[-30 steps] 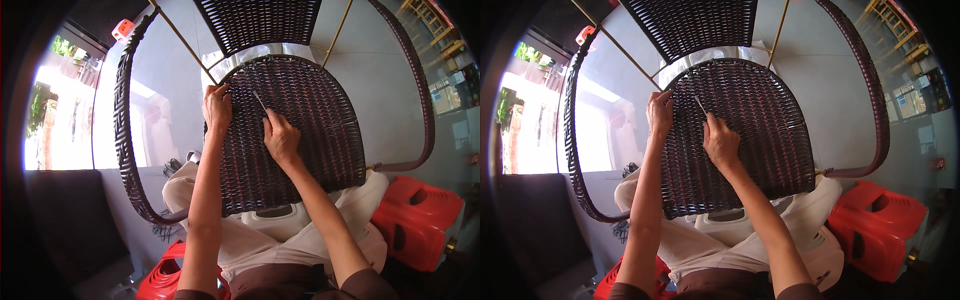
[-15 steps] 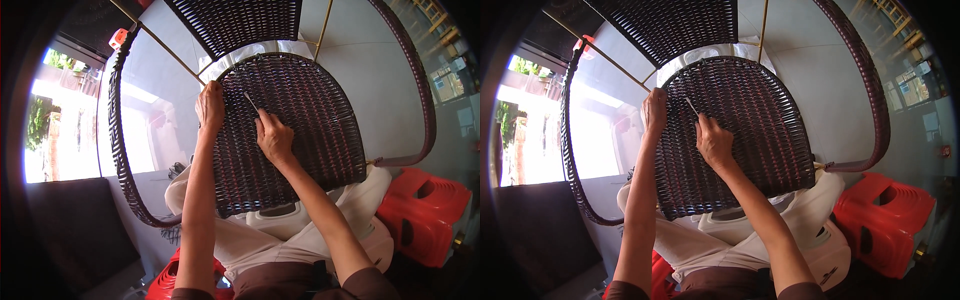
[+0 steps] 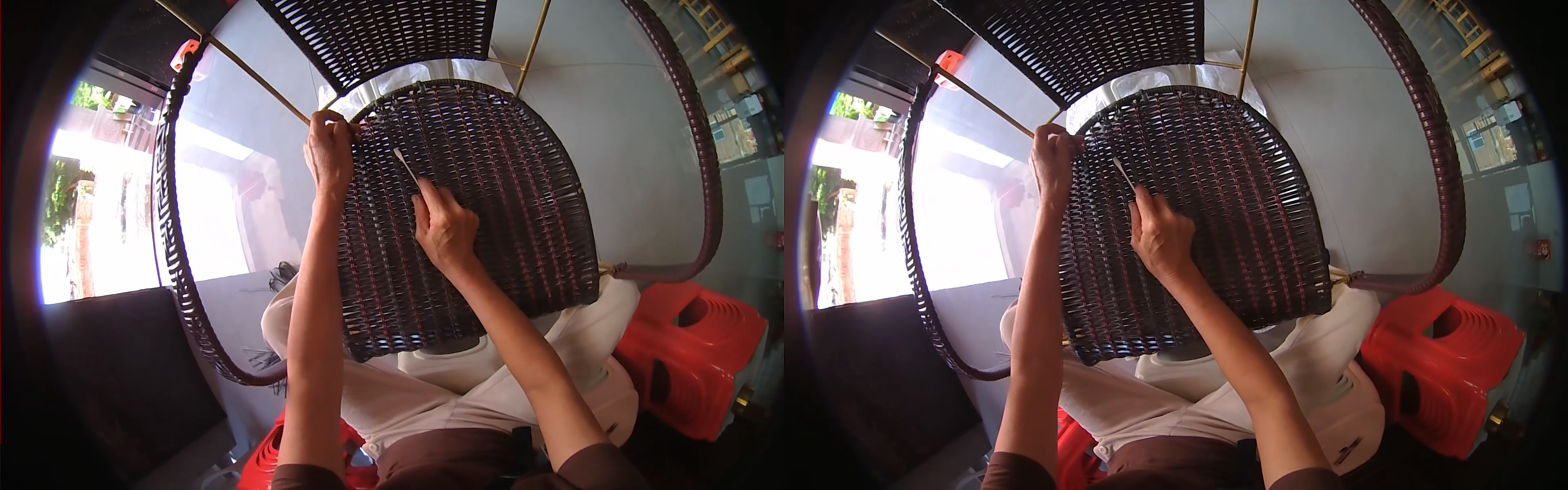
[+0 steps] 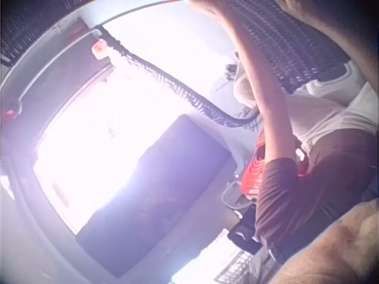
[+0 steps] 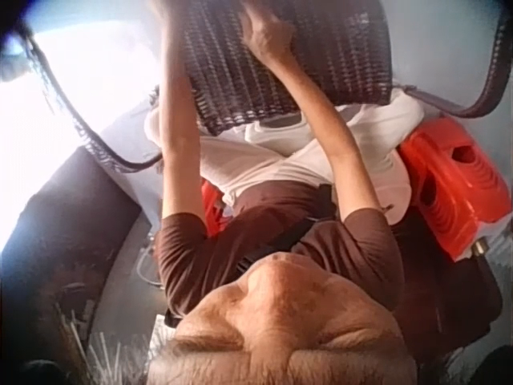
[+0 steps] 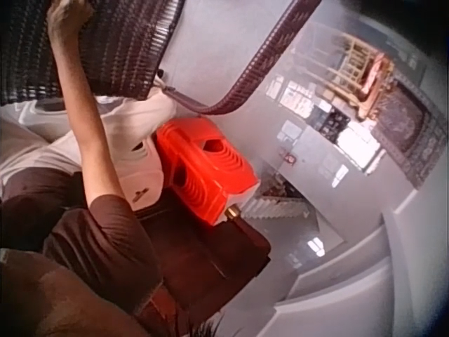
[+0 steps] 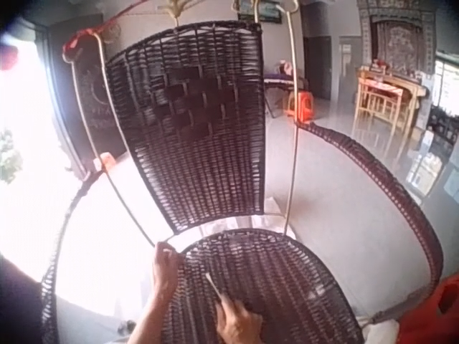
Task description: The person weaves dark plastic strips into the frame of a brown wicker-style chair, using a yellow-handled screwdriver to pry the existing material and tuck the ends into the weave.
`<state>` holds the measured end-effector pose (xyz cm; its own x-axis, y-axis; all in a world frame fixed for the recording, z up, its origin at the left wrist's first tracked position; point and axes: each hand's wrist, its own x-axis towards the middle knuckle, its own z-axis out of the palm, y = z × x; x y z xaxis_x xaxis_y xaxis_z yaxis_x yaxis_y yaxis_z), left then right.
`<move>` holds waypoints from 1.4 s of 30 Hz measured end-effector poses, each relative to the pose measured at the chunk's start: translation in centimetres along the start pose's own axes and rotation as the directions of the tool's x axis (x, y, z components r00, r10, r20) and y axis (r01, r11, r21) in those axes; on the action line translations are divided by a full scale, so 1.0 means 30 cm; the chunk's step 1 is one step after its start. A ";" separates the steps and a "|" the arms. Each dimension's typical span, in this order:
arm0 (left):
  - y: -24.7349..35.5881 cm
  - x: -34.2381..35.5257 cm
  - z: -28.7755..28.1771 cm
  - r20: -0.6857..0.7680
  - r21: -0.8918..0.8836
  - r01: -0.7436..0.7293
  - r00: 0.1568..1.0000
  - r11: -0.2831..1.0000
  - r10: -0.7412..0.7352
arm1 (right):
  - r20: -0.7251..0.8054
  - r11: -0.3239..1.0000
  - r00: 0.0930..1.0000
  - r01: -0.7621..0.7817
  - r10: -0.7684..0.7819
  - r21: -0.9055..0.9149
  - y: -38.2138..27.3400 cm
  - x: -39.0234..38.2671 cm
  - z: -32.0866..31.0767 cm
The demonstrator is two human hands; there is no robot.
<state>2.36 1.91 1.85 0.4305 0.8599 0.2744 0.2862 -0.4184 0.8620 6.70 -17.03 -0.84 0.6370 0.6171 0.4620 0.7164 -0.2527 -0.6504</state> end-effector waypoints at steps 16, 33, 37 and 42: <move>0.006 -0.040 0.041 -0.014 0.215 0.180 0.983 0.960 -0.182 | -0.002 1.000 1.000 -0.021 0.021 -0.013 0.007 -0.012 -0.005; 0.277 -0.461 -0.092 -0.115 -0.494 0.088 0.980 0.865 -0.165 | -0.093 0.947 0.985 -0.111 0.145 0.302 0.083 -0.007 -0.100; 0.416 -0.787 -0.488 -0.092 -0.264 0.199 0.969 0.944 -0.229 | -0.127 0.955 0.974 -0.153 0.190 0.253 0.014 -0.191 -0.359; 0.335 -0.827 -0.754 -0.536 -0.095 -0.141 0.841 0.985 0.069 | -0.324 0.932 0.877 -0.307 0.356 0.193 0.151 -0.343 -0.748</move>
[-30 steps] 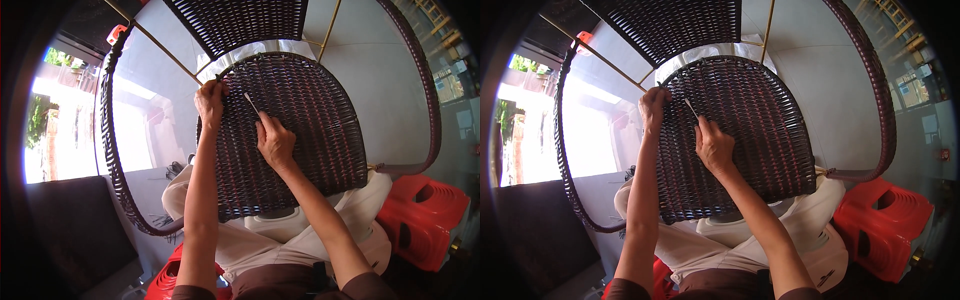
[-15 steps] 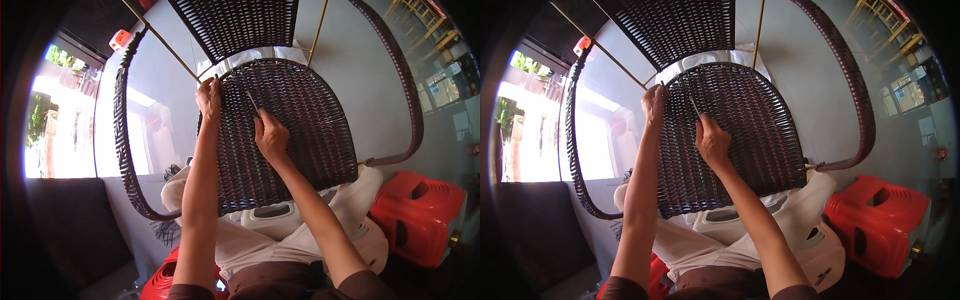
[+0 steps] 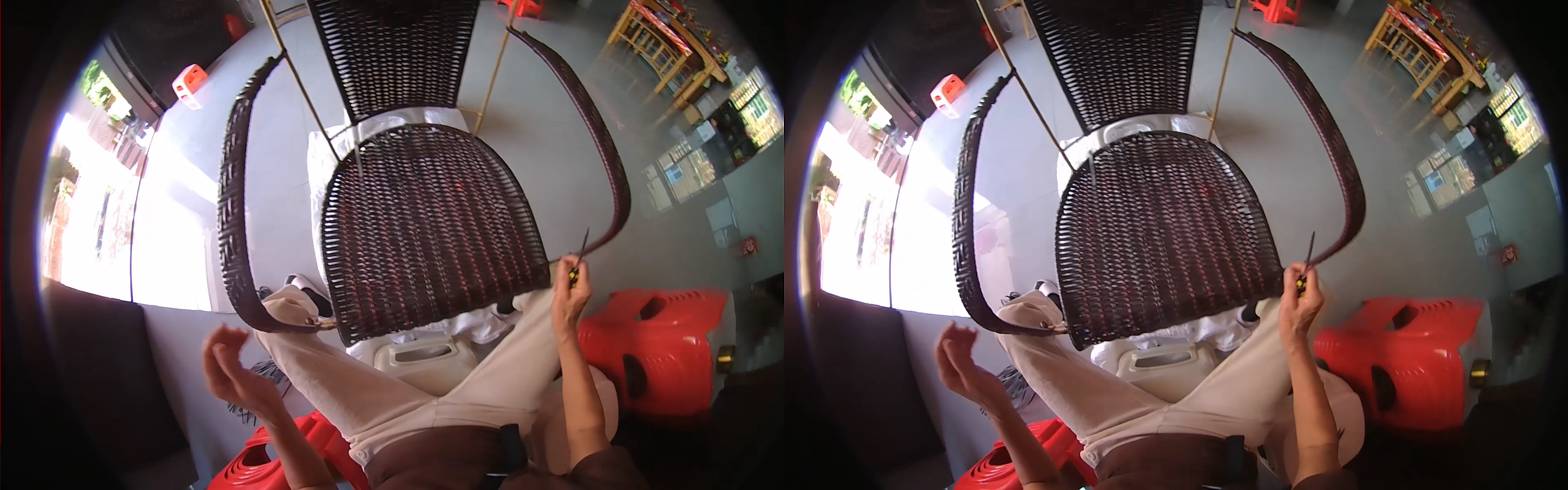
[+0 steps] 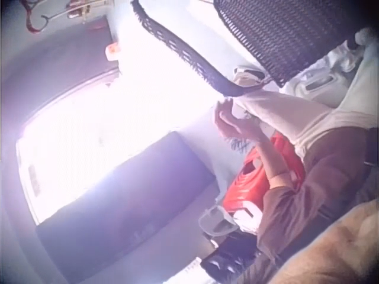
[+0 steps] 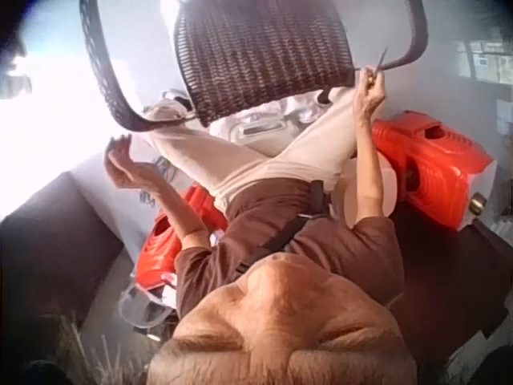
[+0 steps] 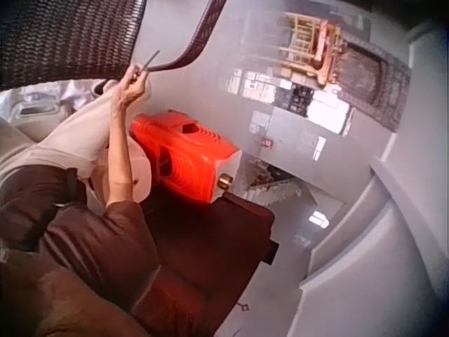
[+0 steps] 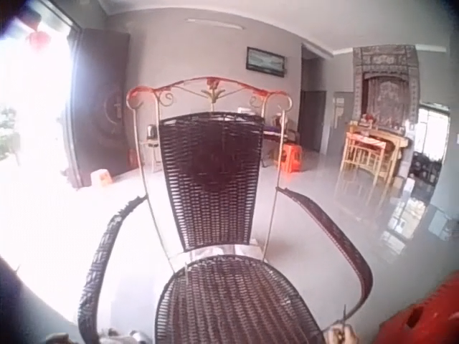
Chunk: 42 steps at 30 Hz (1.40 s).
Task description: The person weaves dark plastic strips into the frame of a brown wicker-style chair, using a yellow-handled screwdriver to pry the existing material and tuck the ends into the weave.
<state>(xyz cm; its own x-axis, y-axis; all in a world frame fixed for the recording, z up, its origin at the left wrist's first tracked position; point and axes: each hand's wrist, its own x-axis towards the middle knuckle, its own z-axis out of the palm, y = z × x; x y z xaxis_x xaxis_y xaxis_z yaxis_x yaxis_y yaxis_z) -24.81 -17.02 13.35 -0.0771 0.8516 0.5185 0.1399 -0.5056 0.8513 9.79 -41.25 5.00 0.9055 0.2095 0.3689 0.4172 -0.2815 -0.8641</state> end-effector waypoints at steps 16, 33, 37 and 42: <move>-0.240 0.018 0.078 0.633 -0.369 0.641 0.704 0.673 -0.324 | 0.265 0.549 0.869 -0.473 0.417 0.689 0.220 0.282 -0.170; -0.100 -0.034 0.051 0.491 -0.290 0.490 0.814 0.822 -0.312 | 0.041 0.418 0.746 -0.416 0.664 0.807 0.130 0.397 -0.155; -0.089 -0.056 -0.023 0.521 -0.336 0.442 0.823 0.832 -0.227 | 0.115 0.381 0.740 -0.465 0.662 0.799 0.065 0.338 -0.150; -0.059 -0.063 0.008 0.490 -0.338 0.503 0.816 0.796 -0.307 | 0.198 0.473 0.808 -0.503 0.556 0.723 0.142 0.374 -0.182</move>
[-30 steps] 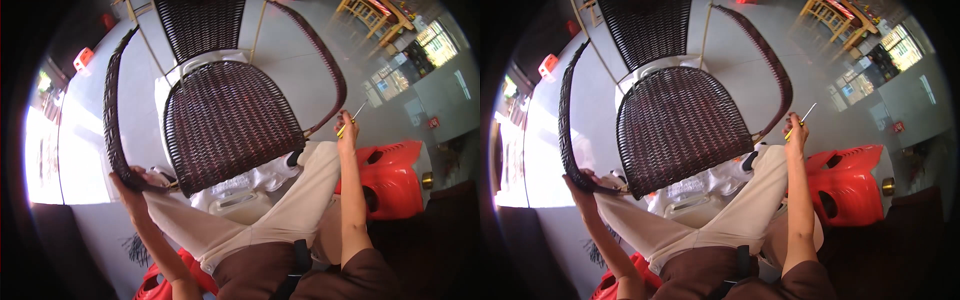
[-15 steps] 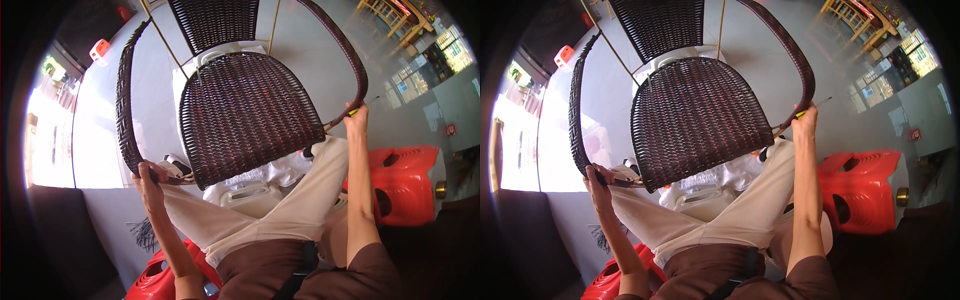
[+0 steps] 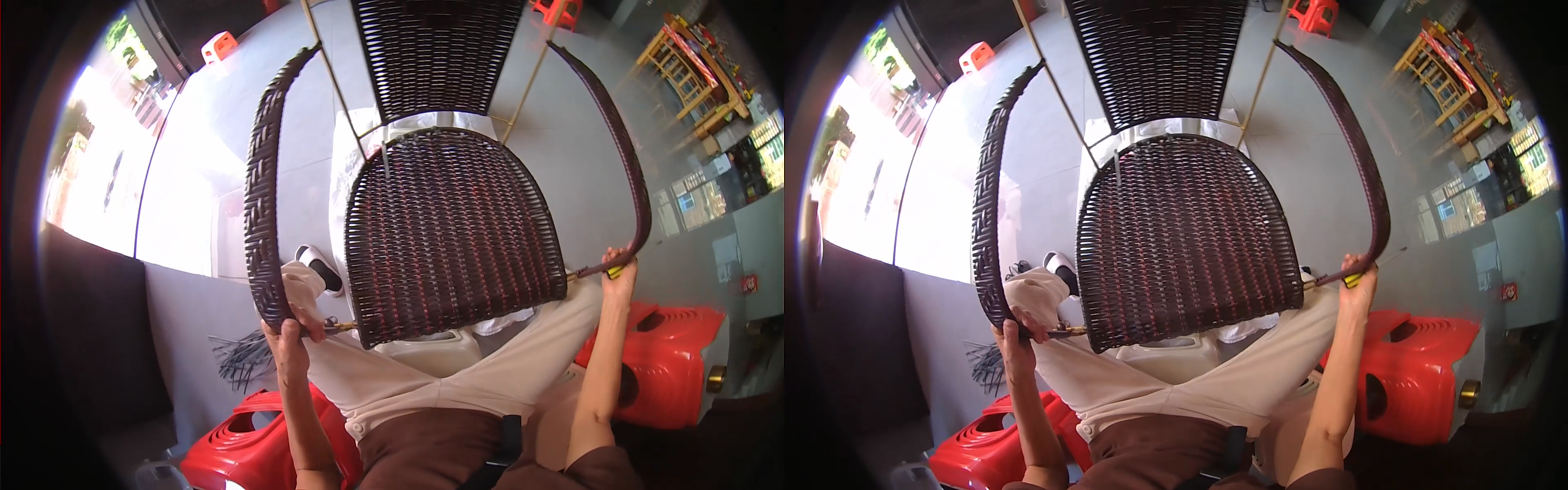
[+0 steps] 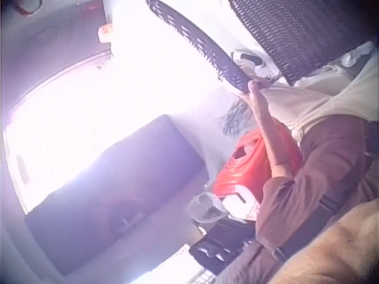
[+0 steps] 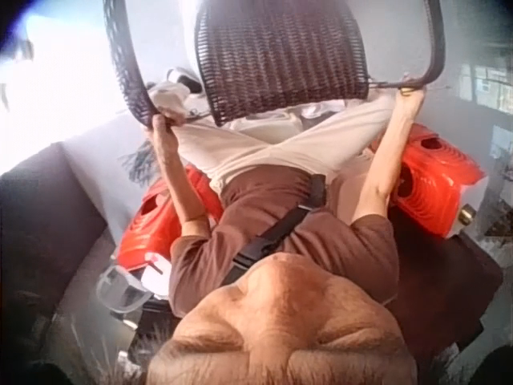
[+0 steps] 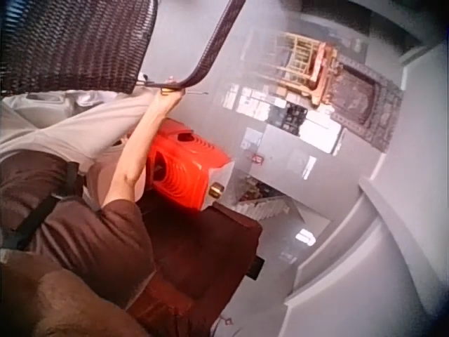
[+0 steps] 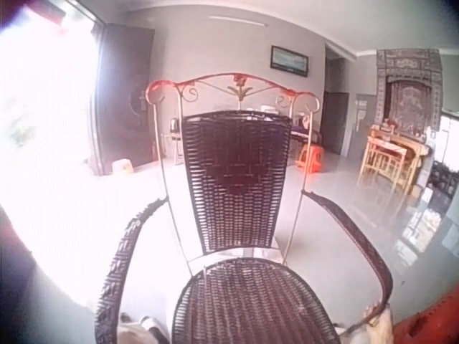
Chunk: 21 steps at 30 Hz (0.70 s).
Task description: The person weaves dark plastic strips into the frame of a brown wicker-style chair, using a yellow-handled screwdriver to pry the existing material and tuck the ends into the weave.
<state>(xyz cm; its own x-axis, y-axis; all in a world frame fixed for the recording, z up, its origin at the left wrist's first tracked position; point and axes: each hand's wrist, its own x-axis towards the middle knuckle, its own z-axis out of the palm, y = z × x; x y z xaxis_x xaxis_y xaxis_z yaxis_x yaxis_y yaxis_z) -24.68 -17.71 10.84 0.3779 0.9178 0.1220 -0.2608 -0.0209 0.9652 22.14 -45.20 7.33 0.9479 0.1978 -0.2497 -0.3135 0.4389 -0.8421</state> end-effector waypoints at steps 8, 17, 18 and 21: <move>-0.015 -0.006 -0.013 -0.040 0.006 0.027 0.999 1.000 -0.027 | -0.124 0.539 0.618 0.549 -0.776 -0.639 -0.089 -0.255 0.131; -0.009 -0.009 0.013 -0.009 -0.071 0.099 0.995 0.993 -0.100 | 0.622 0.169 0.782 0.621 -0.053 -0.766 0.198 -0.448 0.415; -0.009 -0.001 0.032 -0.016 -0.073 0.082 0.996 0.994 -0.083 | 0.633 0.146 0.774 0.626 -0.001 -0.766 0.218 -0.430 0.423; 0.009 0.010 0.071 -0.054 -0.093 0.076 0.995 0.993 -0.081 | 0.693 0.092 0.718 0.688 0.060 -0.720 0.252 -0.383 0.462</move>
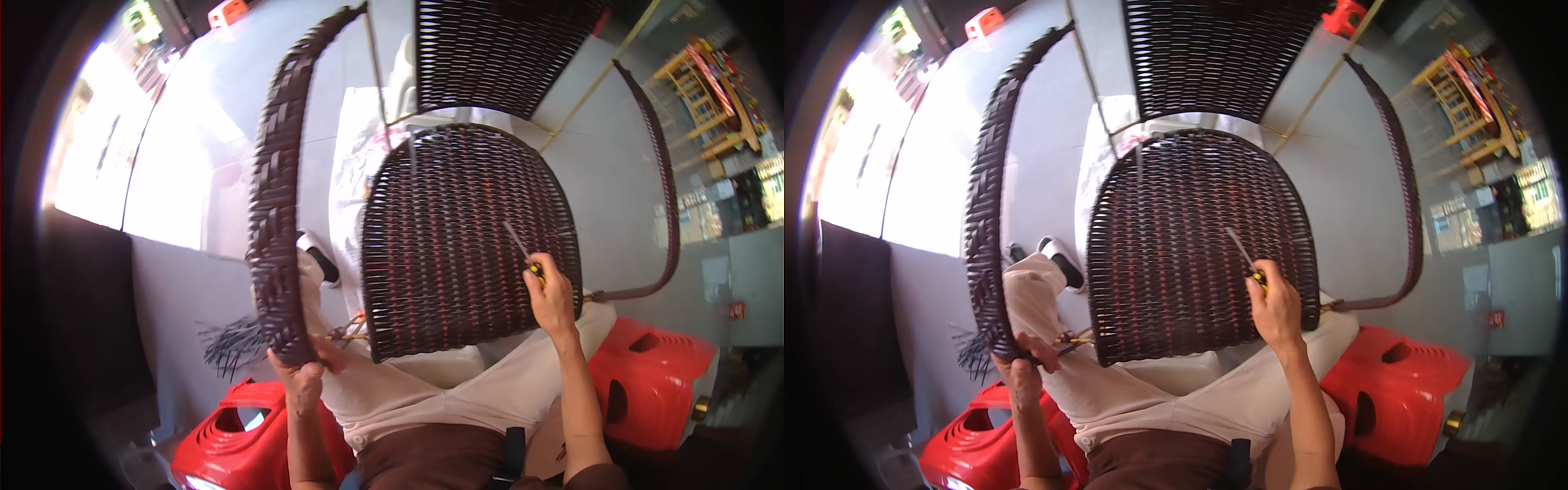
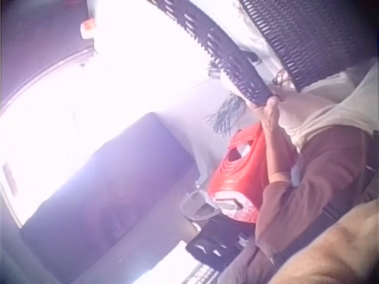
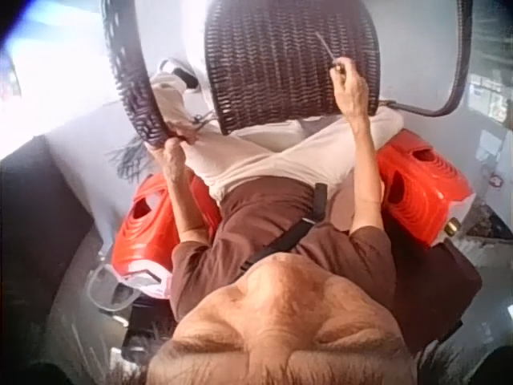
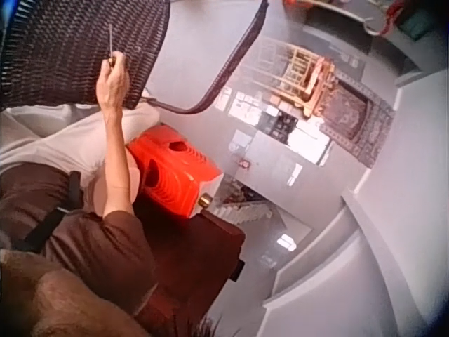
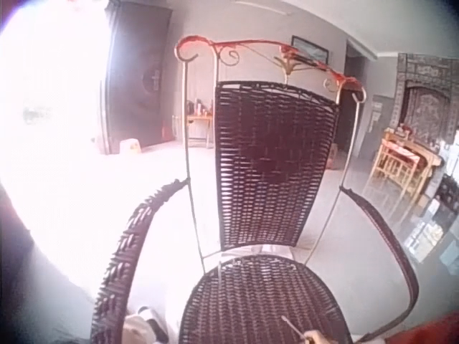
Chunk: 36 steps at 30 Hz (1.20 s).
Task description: The person weaves dark plastic strips into the frame of a brown wicker-style chair, using a yellow-handled screwdriver to pry the existing material and tuck the ends into the weave.
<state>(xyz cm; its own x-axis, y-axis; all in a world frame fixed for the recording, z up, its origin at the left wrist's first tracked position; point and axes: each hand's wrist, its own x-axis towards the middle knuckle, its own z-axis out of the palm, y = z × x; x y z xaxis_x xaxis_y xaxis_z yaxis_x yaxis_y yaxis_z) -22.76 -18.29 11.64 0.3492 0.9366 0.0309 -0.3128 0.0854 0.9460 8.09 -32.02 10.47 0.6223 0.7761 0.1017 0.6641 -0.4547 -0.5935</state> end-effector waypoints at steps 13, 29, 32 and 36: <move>-0.003 -0.008 -0.144 -0.130 0.167 -0.146 0.977 0.975 0.168 | -0.093 0.881 0.964 0.185 -0.249 -0.435 0.136 -0.010 0.173; -1.033 -0.252 -0.979 -0.946 -0.278 0.400 0.046 0.874 -0.322 | -0.007 0.848 0.954 0.263 -0.300 -0.461 0.479 -0.047 0.209; -1.102 -0.160 -1.048 -0.980 -0.021 0.549 0.153 0.836 -0.126 | 0.040 0.750 0.980 0.175 -0.194 -0.638 0.073 -0.034 0.229; -0.998 0.058 -1.057 -0.886 0.444 0.718 0.442 0.535 0.142 | 0.055 0.732 0.975 0.200 -0.217 -0.652 0.178 -0.027 0.220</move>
<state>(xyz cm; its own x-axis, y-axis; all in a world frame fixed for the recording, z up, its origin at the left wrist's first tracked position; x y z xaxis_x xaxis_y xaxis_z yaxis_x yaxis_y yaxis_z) -40.79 -8.44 -26.85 -0.6725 0.7271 -0.1377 0.4759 0.5674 0.6719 8.40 -32.20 1.95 0.4396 0.8792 0.1835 0.8803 -0.4623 0.1064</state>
